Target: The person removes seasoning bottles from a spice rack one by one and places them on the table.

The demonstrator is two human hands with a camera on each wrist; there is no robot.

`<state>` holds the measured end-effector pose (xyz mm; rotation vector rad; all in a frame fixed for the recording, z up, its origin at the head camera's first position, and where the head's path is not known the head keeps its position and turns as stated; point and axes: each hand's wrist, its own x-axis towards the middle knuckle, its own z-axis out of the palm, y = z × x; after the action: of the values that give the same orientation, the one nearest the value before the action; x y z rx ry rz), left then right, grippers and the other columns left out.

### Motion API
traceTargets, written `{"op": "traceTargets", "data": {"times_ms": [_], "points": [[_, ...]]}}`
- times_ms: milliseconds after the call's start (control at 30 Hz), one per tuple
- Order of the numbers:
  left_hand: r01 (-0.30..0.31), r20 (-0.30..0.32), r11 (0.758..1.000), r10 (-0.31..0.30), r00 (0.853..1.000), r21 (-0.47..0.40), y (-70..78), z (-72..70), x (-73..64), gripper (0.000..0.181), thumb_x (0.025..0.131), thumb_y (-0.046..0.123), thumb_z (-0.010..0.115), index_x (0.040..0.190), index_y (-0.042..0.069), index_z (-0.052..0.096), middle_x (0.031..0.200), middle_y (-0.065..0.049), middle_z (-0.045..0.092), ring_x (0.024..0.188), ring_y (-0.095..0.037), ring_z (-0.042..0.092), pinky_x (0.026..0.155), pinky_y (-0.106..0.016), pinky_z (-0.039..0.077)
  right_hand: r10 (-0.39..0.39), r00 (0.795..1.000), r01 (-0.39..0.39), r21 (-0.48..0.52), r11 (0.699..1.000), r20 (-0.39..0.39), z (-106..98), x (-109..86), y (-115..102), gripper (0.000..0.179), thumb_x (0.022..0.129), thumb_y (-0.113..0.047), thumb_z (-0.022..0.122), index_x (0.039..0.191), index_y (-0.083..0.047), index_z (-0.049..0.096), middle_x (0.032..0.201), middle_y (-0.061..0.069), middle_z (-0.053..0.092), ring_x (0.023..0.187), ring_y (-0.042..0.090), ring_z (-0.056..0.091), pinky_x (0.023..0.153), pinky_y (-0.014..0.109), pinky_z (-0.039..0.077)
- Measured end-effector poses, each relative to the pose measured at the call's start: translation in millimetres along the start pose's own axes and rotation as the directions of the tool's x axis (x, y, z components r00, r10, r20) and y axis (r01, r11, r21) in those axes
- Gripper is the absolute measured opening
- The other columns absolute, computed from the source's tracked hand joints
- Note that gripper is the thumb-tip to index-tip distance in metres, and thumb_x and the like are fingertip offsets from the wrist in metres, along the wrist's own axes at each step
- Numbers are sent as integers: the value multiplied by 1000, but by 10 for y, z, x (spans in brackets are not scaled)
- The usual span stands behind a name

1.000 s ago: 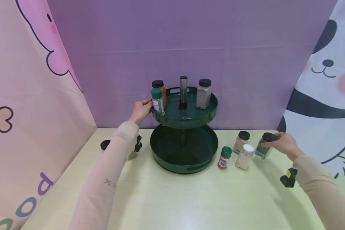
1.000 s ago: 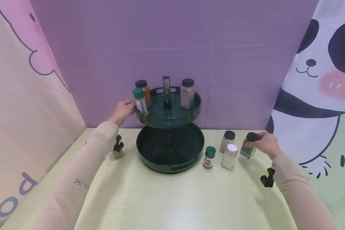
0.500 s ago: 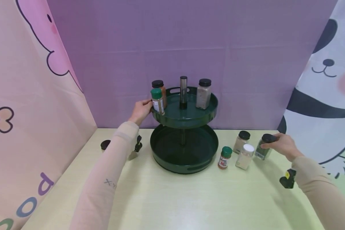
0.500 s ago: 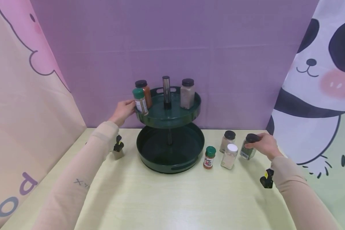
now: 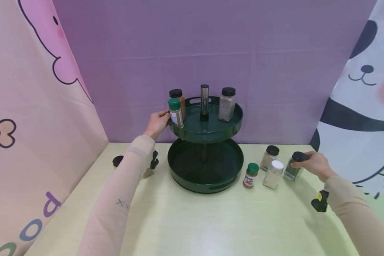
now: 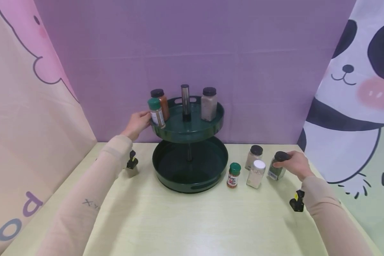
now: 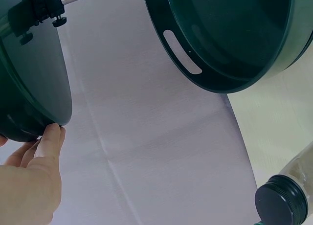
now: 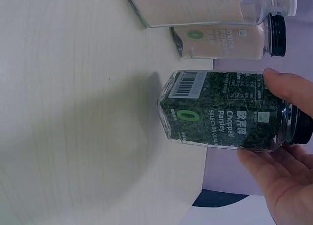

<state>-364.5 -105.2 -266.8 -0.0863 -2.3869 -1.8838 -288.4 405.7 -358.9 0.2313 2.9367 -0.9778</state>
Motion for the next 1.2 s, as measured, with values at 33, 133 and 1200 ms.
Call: {"op": "traceTargets", "data": {"times_ms": [33,133,1200], "points": [[2,0,1000,-2,1000,4,3,-1,0,42,96,19,42,136,5,42,139,-13,45,126,-22,44,101,-32,40,1,1000,-1,2,1000,-1,1,-2,1,95,72,-45,73,129,17,30,129,39,34,111,53,39,86,56,42],[9,0,1000,-9,1000,16,2,-5,4,42,97,20,42,136,6,42,139,-13,45,126,-21,44,101,-33,40,-1,1000,1,-1,1000,-1,9,-8,7,94,71,-45,73,129,17,31,128,39,34,111,53,39,86,57,42],[7,-5,1000,-7,1000,6,-9,0,14,42,96,19,42,136,6,42,139,-12,45,126,-21,44,102,-33,40,9,1000,-10,24,1000,11,124,6,56,96,70,-45,73,128,18,31,128,39,34,113,53,38,89,58,40]]}}
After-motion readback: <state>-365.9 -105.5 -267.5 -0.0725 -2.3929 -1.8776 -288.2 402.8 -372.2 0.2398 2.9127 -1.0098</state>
